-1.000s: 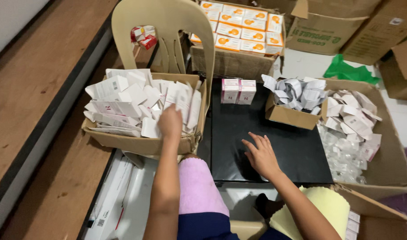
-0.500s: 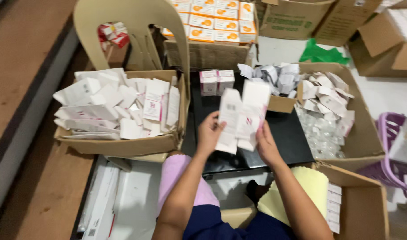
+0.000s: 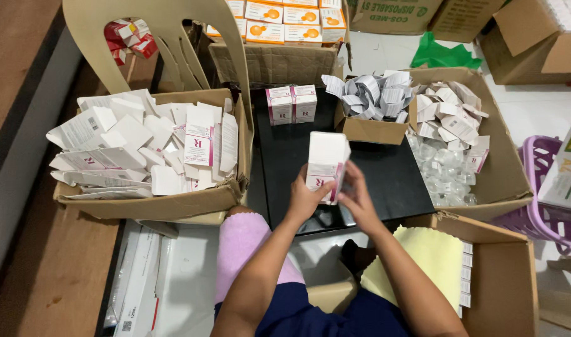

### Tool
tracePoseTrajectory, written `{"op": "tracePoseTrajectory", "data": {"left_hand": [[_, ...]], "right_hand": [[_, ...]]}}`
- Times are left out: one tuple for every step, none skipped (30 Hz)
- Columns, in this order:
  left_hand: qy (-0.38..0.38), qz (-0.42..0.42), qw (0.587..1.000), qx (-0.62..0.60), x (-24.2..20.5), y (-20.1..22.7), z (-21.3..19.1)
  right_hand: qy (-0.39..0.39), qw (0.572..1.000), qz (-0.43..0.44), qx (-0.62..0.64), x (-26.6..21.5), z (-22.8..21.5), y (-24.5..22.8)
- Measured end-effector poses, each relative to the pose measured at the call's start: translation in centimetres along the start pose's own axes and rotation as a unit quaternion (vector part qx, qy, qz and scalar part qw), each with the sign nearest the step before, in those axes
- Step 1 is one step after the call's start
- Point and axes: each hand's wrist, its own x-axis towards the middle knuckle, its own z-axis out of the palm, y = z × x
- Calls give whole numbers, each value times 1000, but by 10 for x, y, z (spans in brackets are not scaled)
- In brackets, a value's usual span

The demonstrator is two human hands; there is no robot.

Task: The person repeatedly picks up small white boxes and clear plastic bottles, places the bottles into the boxes, and closes the boxes. The person stacks the completed boxes on the table and continues the process with additional items from nearby boxes.

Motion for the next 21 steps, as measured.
{"op": "tracePoseTrajectory", "data": {"left_hand": [[-13,12,1000,-2,0,-2,-2],[-21,41,999,-7,-1,-4,-3],[-31,71,997,-12,-3,-5,-3],[-41,101,994,-17,-5,-5,-3],[-30,140,989,34,-8,-6,-3],[-19,179,980,86,-10,-6,-3],[-10,217,967,136,-12,-6,-3],[-5,250,958,138,-13,-5,-4],[-1,282,949,138,-13,-5,-5],[4,315,939,139,-13,-4,-6],[-3,324,934,149,-13,-3,-8],[-10,334,929,159,-13,-2,-9],[-18,343,924,169,-13,-1,-11],[-15,351,919,182,-13,0,-11],[-12,358,913,194,-14,1,-11],[-9,364,908,207,-15,2,-11],[-15,364,904,224,-16,3,-11],[-21,363,900,241,-16,4,-11],[-27,363,895,257,-17,4,-10],[-16,375,889,262,-16,5,-10],[-6,387,883,267,-16,5,-11]], "right_hand": [[14,1000,-9,6,1,-3,-1],[29,999,-17,11,2,-6,0],[44,999,-27,16,3,-9,1],[48,999,-22,5,3,-11,3],[53,998,-17,-6,0,-12,5],[57,998,-11,-17,-1,-13,8],[50,999,-4,5,-3,-15,10],[42,999,4,27,-4,-17,11],[34,998,11,49,-5,-20,10],[23,998,14,52,-6,-22,7],[12,998,17,55,-5,-24,3],[2,998,19,58,-4,-24,-2],[14,999,-17,45,-3,-23,-9],[25,998,-53,32,-3,-24,-18],[36,995,-89,20,-3,-23,-27],[40,994,-99,35,0,-22,-34],[45,992,-109,50,1,-20,-41],[49,990,-119,64,3,-18,-47],[49,991,-122,27,3,-17,-51],[49,991,-125,-10,3,-17,-55],[49,990,-127,-46,2,-17,-57]]}}
